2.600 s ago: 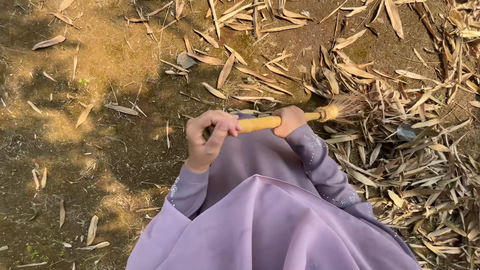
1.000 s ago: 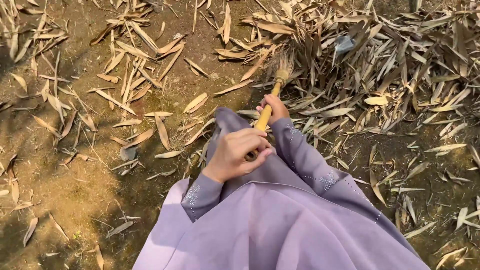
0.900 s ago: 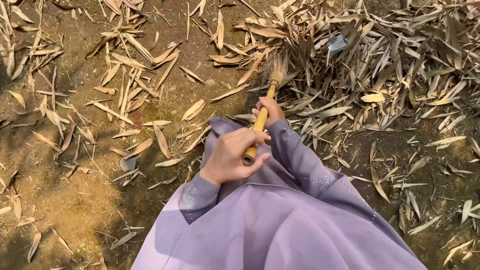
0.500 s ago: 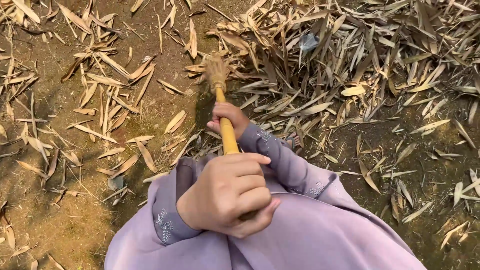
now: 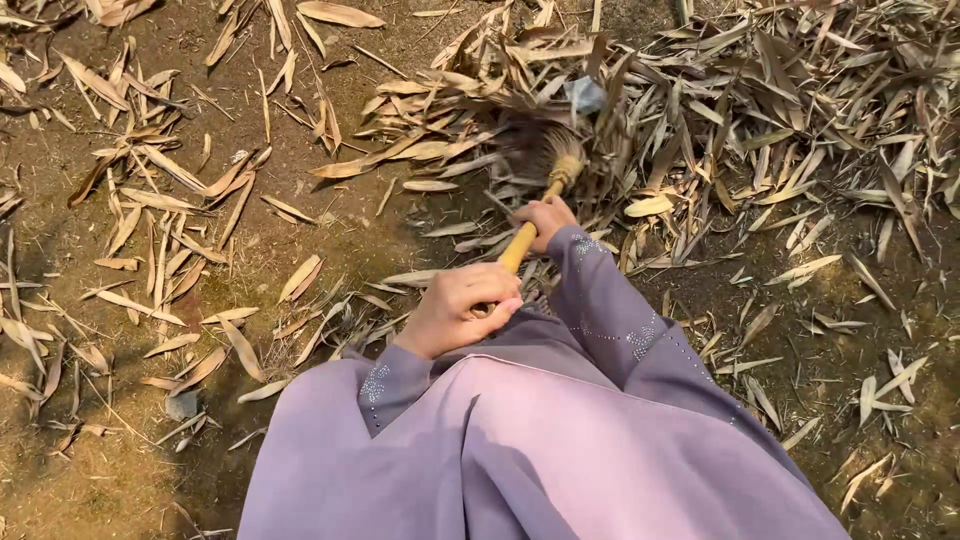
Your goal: The person sweeps dry leaves across the ground into a pile using a broom.
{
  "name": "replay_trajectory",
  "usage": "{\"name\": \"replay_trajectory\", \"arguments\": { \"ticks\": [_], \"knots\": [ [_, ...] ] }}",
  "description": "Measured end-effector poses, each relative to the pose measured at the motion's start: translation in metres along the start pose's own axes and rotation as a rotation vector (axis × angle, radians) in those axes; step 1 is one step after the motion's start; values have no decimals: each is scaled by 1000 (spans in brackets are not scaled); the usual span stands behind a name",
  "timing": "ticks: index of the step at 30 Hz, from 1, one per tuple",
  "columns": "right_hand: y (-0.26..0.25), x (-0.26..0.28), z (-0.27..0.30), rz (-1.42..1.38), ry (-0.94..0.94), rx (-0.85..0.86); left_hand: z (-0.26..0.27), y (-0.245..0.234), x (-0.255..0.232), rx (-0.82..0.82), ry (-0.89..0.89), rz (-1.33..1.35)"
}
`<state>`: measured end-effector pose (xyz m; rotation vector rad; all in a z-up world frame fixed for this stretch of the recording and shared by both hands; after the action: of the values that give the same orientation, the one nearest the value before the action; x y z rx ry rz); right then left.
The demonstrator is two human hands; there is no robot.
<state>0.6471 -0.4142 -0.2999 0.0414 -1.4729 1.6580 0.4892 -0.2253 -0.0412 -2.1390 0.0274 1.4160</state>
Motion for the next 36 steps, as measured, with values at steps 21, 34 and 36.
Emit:
{"name": "replay_trajectory", "arguments": {
  "ticks": [21,34,36],
  "knots": [
    [-128,76,41,-187,-141,-461,-64,-62,-84,-325,138,87],
    [-109,221,36,-435,-535,-273,-34,-14,-192,-377,-802,344],
    [-86,206,35,-496,-517,-311,-92,-27,-182,168,222,-299]
  ]
}}
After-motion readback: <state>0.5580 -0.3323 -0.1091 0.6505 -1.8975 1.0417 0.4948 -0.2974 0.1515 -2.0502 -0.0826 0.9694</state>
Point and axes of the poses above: each hand's wrist, its own z-axis away from the middle knuckle, its own y-axis out of the palm, x = y × z, the point moved 2 cm from there along -z, towards the middle knuckle, and after that the axes turned 13 degrees about x, right-handed, at the moved point
